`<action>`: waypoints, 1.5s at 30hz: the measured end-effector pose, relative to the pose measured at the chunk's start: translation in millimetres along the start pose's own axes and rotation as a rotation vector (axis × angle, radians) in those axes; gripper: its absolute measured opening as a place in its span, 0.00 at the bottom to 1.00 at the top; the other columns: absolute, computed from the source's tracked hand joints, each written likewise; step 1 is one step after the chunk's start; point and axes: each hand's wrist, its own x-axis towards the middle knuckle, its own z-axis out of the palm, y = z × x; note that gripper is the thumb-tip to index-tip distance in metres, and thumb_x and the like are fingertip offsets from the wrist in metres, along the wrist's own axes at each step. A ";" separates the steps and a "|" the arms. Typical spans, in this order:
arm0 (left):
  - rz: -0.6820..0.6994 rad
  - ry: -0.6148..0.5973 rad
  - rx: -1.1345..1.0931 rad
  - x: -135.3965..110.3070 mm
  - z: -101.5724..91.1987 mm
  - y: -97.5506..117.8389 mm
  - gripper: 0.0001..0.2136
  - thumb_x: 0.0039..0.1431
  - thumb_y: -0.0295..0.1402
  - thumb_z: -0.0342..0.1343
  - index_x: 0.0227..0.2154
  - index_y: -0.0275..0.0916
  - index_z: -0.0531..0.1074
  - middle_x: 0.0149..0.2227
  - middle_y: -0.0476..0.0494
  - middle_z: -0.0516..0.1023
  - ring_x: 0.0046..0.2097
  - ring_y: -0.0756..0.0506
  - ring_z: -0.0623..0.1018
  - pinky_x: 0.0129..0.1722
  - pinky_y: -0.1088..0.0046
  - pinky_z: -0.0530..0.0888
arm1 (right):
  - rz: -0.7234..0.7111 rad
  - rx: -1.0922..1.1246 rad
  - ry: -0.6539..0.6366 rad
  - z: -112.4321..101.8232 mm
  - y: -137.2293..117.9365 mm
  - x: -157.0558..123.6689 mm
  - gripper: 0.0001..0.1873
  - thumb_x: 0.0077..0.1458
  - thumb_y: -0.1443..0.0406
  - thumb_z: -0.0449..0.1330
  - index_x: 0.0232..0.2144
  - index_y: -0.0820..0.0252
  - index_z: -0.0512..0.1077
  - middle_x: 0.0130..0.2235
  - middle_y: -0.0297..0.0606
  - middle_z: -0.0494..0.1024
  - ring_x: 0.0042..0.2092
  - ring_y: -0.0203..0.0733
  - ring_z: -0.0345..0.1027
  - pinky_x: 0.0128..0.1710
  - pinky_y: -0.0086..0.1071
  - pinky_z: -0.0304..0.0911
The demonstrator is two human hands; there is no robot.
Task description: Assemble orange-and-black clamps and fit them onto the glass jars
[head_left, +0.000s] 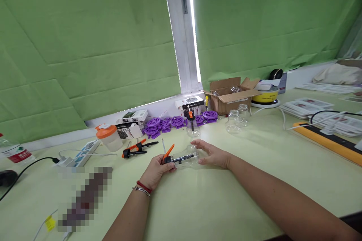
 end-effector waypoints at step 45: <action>-0.025 -0.015 -0.017 1.1 -2.9 -1.3 0.19 0.39 0.33 0.67 0.36 0.32 0.73 0.32 0.43 0.78 0.32 0.48 0.76 0.37 0.69 0.72 | -0.047 -0.273 0.054 5.7 -3.9 0.0 0.49 0.36 0.57 0.69 0.59 0.53 0.53 0.56 0.43 0.62 0.60 0.51 0.51 0.58 0.45 0.49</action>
